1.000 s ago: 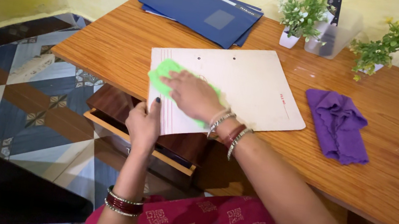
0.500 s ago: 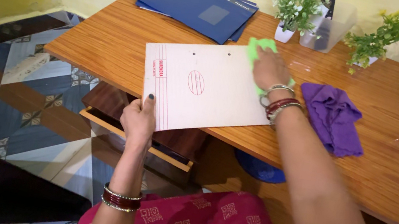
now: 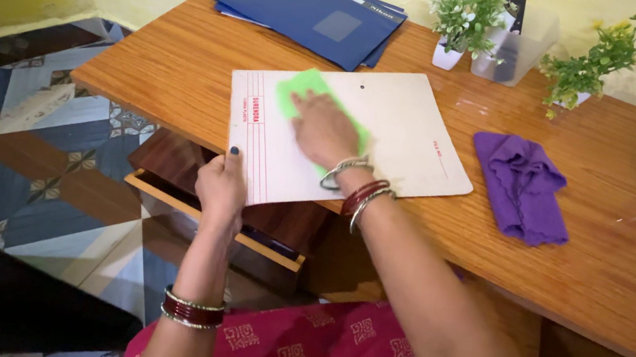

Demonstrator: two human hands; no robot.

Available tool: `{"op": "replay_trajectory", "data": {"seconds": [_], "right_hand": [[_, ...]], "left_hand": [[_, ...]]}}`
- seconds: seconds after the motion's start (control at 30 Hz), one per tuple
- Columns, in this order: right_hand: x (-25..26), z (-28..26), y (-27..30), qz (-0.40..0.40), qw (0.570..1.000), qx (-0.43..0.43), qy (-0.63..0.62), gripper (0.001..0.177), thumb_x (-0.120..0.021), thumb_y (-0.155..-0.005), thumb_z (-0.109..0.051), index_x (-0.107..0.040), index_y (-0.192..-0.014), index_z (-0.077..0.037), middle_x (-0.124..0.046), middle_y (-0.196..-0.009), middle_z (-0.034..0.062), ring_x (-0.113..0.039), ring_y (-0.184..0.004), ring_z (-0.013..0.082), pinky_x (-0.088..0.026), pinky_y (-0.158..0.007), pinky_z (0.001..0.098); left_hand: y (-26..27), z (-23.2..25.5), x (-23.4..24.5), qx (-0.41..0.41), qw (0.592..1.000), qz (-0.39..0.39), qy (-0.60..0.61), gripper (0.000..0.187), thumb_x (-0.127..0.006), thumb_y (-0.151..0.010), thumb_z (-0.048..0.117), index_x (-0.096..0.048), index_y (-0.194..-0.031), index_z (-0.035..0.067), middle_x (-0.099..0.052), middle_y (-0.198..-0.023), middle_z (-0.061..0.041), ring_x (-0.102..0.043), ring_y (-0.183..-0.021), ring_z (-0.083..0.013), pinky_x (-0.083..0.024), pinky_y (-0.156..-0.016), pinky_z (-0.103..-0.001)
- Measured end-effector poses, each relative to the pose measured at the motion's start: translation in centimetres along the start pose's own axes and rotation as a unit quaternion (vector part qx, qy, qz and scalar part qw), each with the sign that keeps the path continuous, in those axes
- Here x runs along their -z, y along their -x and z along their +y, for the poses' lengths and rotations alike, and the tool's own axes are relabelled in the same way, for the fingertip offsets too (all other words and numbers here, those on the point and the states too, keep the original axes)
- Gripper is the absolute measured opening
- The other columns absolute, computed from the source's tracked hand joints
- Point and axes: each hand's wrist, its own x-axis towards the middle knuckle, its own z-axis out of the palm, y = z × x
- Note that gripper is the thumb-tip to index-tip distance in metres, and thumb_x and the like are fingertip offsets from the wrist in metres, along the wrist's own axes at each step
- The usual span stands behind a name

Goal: The person wipes a white folder, two blue folders, and two small potted plants with a green cloth. They then spray a cleaning solution onto a purple cloth and wipe the wooden desk surface.

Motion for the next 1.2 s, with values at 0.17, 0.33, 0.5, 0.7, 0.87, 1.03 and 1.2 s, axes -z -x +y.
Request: {"op": "replay_trajectory", "data": {"seconds": [0.17,0.33,0.5,0.7,0.87,1.03,1.2], "right_hand": [[1.4,-2.8,5.8,-0.083,0.971,0.222,-0.038,0.08,-0.062,-0.093,-0.056,-0.029,-0.157,-0.021,-0.021,-0.165,0.0121,-0.015,-0.152,0.0298,-0.018,-0.125,0.0456],[-0.2,-2.7,10.4,0.08,0.965,0.242,0.062,0.092,-0.075,-0.072,-0.026,-0.038,-0.155,-0.009,-0.046,-0.152,0.0208,-0.044,-0.14,0.0347,-0.038,-0.118,0.044],[0.7,-2.8,10.5,0.342,0.898,0.263,0.086,0.051,-0.064,-0.094,0.001,-0.057,-0.144,-0.008,-0.072,-0.124,0.0185,-0.073,-0.106,0.0266,-0.06,-0.093,0.0355],[13.4,-1.0,9.3,0.56,0.815,0.124,-0.076,0.04,-0.076,-0.104,-0.016,-0.058,-0.139,-0.011,-0.075,-0.105,0.0083,-0.072,-0.089,0.0192,-0.061,-0.077,0.0316],[21.9,2.8,12.0,0.5,0.654,-0.042,-0.566,0.059,-0.069,-0.09,0.0,-0.048,-0.145,0.005,-0.07,-0.105,0.0253,-0.066,-0.078,0.0321,-0.056,-0.069,0.0405],[17.1,8.0,9.7,0.401,0.528,-0.154,-0.733,0.066,-0.068,-0.082,0.01,-0.041,-0.142,0.002,-0.07,-0.114,0.021,-0.076,-0.1,0.0319,-0.066,-0.087,0.0398],[9.0,16.0,5.7,0.393,0.418,-0.189,-0.797,0.045,-0.067,-0.082,0.014,-0.06,-0.126,0.012,-0.07,-0.111,0.0221,-0.073,-0.098,0.0369,-0.065,-0.084,0.045]], "left_hand": [[-1.3,0.1,1.4,0.092,0.979,-0.115,0.143,0.03,-0.046,-0.104,0.018,-0.063,-0.088,-0.001,-0.063,-0.07,-0.008,-0.052,-0.047,-0.0143,-0.034,-0.035,-0.031],[-1.3,0.2,2.2,0.112,0.965,-0.17,0.164,0.03,-0.043,-0.104,0.016,-0.063,-0.091,-0.002,-0.063,-0.068,-0.01,-0.05,-0.044,-0.0146,-0.03,-0.033,-0.029],[-0.9,0.7,2.6,0.088,0.937,-0.194,0.279,0.037,-0.045,-0.11,0.034,-0.066,-0.106,0.004,-0.067,-0.076,-0.007,-0.055,-0.052,-0.013,-0.041,-0.041,-0.026],[0.3,1.4,-0.3,0.071,0.918,-0.213,0.327,0.053,-0.051,-0.104,0.034,-0.051,-0.135,-0.009,-0.065,-0.124,-0.021,-0.068,-0.112,-0.0274,-0.056,-0.1,-0.039],[2.6,3.7,-2.0,0.04,0.885,-0.245,0.394,0.057,-0.052,-0.102,0.034,-0.043,-0.142,-0.005,-0.057,-0.138,-0.021,-0.061,-0.124,-0.0283,-0.053,-0.104,-0.044],[2.6,4.7,-1.0,0.055,0.817,-0.266,0.508,0.052,-0.056,-0.098,0.017,-0.044,-0.142,-0.009,-0.059,-0.134,-0.029,-0.065,-0.118,-0.0364,-0.058,-0.097,-0.047],[0.9,2.3,0.4,0.101,0.867,-0.205,0.443,0.048,-0.054,-0.092,-0.005,-0.044,-0.137,-0.016,-0.063,-0.127,-0.032,-0.072,-0.106,-0.0387,-0.064,-0.089,-0.048]]}}
